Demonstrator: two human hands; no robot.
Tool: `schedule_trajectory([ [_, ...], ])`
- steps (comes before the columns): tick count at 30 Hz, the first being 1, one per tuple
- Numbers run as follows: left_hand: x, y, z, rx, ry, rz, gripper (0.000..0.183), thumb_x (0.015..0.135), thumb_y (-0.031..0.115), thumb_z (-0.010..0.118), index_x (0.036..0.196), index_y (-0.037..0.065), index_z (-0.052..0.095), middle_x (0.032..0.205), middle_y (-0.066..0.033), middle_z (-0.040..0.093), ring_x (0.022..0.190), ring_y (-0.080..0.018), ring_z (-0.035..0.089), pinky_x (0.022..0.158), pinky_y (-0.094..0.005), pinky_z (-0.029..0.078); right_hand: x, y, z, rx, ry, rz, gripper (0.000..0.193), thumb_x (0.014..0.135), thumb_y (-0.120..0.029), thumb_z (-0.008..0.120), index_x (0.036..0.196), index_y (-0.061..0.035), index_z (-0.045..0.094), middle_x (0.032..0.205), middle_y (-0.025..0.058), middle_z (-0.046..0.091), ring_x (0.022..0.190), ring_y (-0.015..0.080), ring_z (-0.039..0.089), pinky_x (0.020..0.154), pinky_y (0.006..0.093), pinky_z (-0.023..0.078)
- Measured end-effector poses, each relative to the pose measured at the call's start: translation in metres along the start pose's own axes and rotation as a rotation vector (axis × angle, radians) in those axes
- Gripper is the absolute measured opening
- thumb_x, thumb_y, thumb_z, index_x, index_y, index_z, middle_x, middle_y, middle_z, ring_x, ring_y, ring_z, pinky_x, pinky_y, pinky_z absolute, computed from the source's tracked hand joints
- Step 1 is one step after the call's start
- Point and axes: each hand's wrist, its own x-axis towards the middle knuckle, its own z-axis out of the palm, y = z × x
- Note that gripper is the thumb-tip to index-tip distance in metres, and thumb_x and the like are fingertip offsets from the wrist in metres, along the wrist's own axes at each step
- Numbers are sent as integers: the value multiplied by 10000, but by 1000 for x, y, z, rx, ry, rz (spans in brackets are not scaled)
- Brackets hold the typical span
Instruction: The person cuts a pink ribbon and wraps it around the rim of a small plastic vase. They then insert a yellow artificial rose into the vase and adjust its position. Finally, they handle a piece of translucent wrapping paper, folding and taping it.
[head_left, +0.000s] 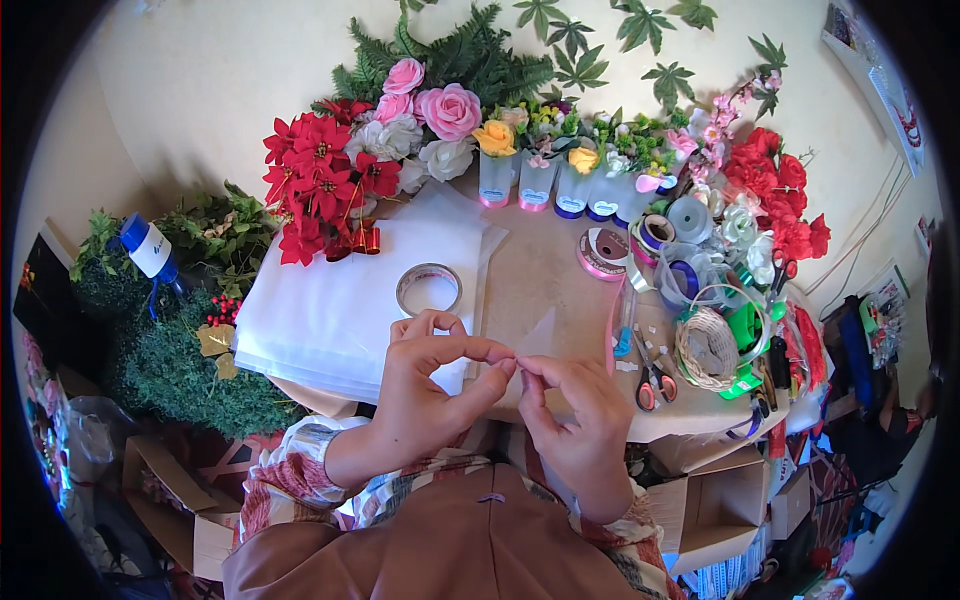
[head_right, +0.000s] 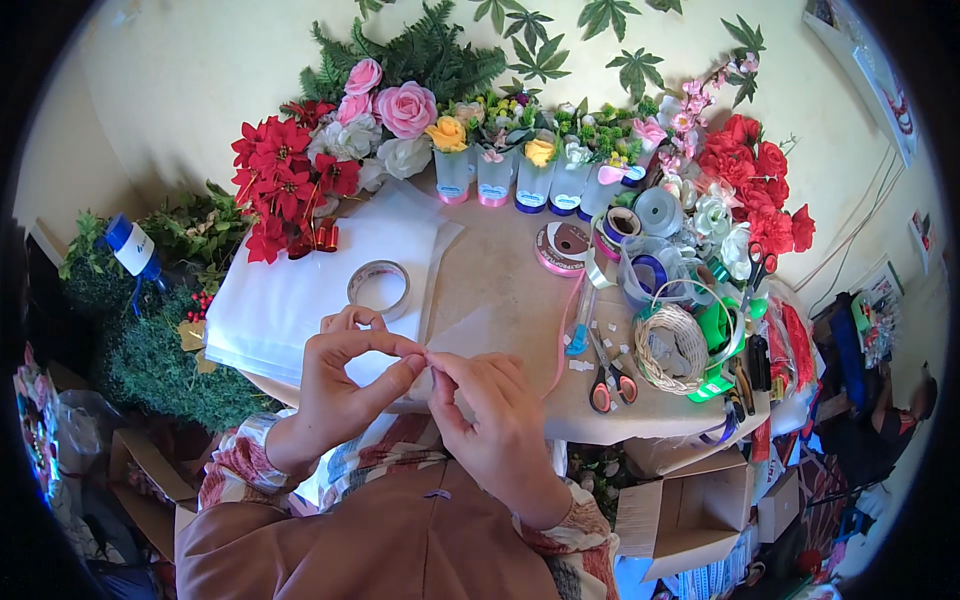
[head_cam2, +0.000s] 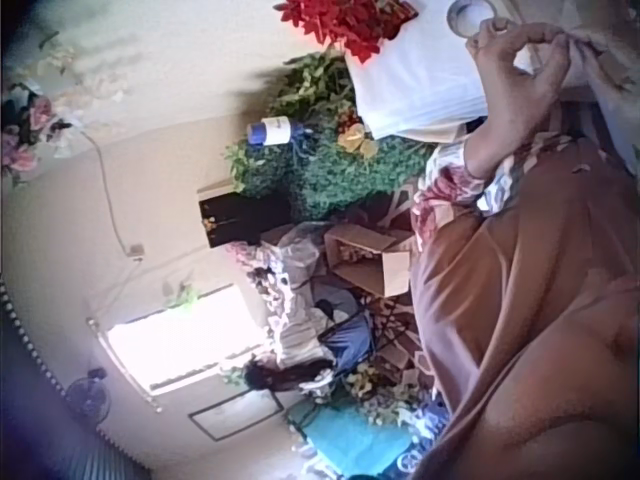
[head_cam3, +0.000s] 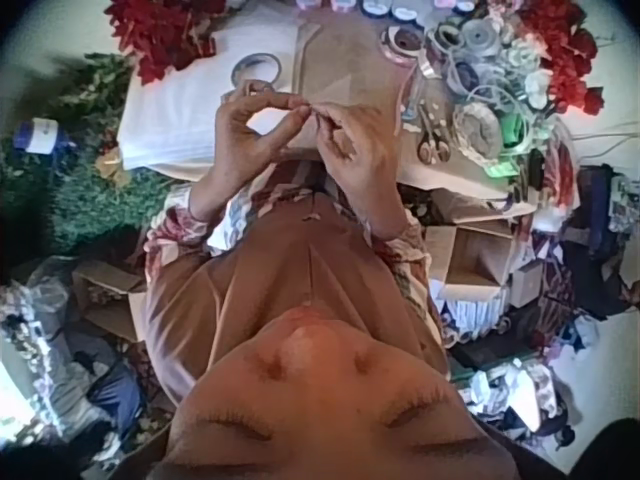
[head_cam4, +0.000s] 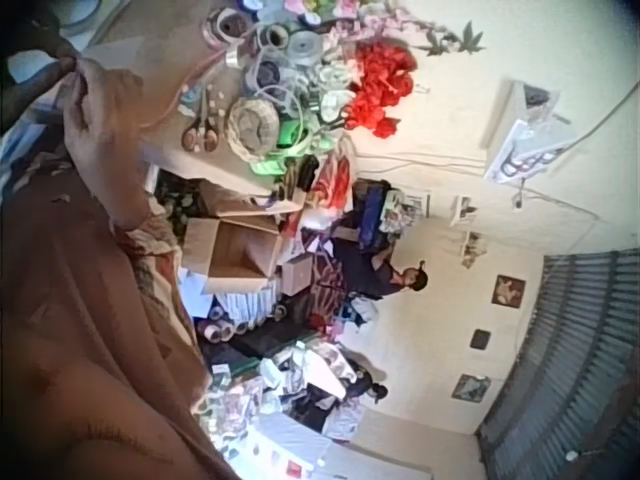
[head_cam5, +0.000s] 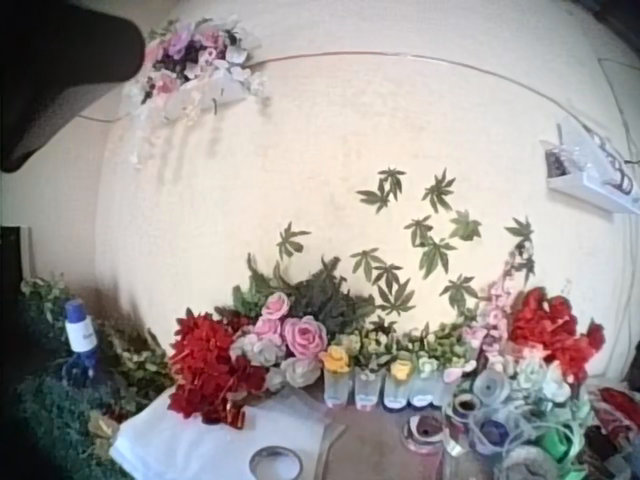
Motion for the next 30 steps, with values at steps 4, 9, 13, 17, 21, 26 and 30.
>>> schedule_trajectory([
  [4, 2, 4, -1, -8, 5, -5, 130, 675, 199, 718, 764, 105, 708, 694, -7, 559, 795, -134, 472, 796, -316, 271, 2, -4, 2, -84, 19, -53, 241, 672, 64, 641, 898, -14, 605, 740, 85, 605, 664, 223, 581, 614, 316, 444],
  [9, 6, 6, -4, -45, -36, -42, 129, 684, 192, 700, 771, 97, 709, 681, -13, 613, 774, -131, 506, 794, -312, 287, -2, 3, 6, -147, 11, -135, 284, 692, 38, 640, 965, 0, 571, 692, 60, 557, 649, 205, 551, 618, 335, 419],
  [13, 9, 3, -6, -82, -81, -72, 120, 686, 180, 684, 762, 89, 706, 677, -11, 638, 750, -128, 528, 797, -313, 306, -1, 1, 6, -170, -9, -155, 282, 697, 27, 639, 970, 2, 568, 689, 63, 553, 654, 206, 547, 631, 335, 420],
  [17, 11, 4, -9, -68, -88, -76, 116, 679, 173, 682, 731, 69, 695, 674, -19, 643, 750, -129, 553, 808, -316, 322, -2, 1, 7, -195, -31, -169, 280, 693, 23, 638, 964, 5, 569, 695, 63, 554, 666, 202, 549, 641, 332, 419],
  [21, 13, 3, -13, -61, -108, -47, 112, 670, 140, 679, 711, 36, 679, 675, -42, 643, 714, -153, 585, 753, -305, 405, -4, 1, 11, -208, -40, -180, 273, 691, 21, 635, 956, 9, 573, 703, 63, 555, 676, 198, 548, 651, 331, 419],
  [26, 13, 6, -13, -87, -120, -101, 90, 666, 78, 687, 674, -2, 645, 695, -75, 624, 688, -125, 557, 673, -267, 434, -6, 1, 13, -218, -58, -183, 242, 701, 18, 628, 937, 13, 578, 700, 62, 552, 677, 202, 544, 654, 335, 421],
  [30, 12, 3, -12, -129, -160, -171, 118, 685, 92, 660, 713, -18, 628, 722, -62, 615, 713, -102, 548, 695, -260, 431, -4, 0, 13, -167, -51, -163, 229, 696, 19, 631, 921, -1, 589, 698, 66, 556, 673, 207, 547, 648, 337, 424],
])
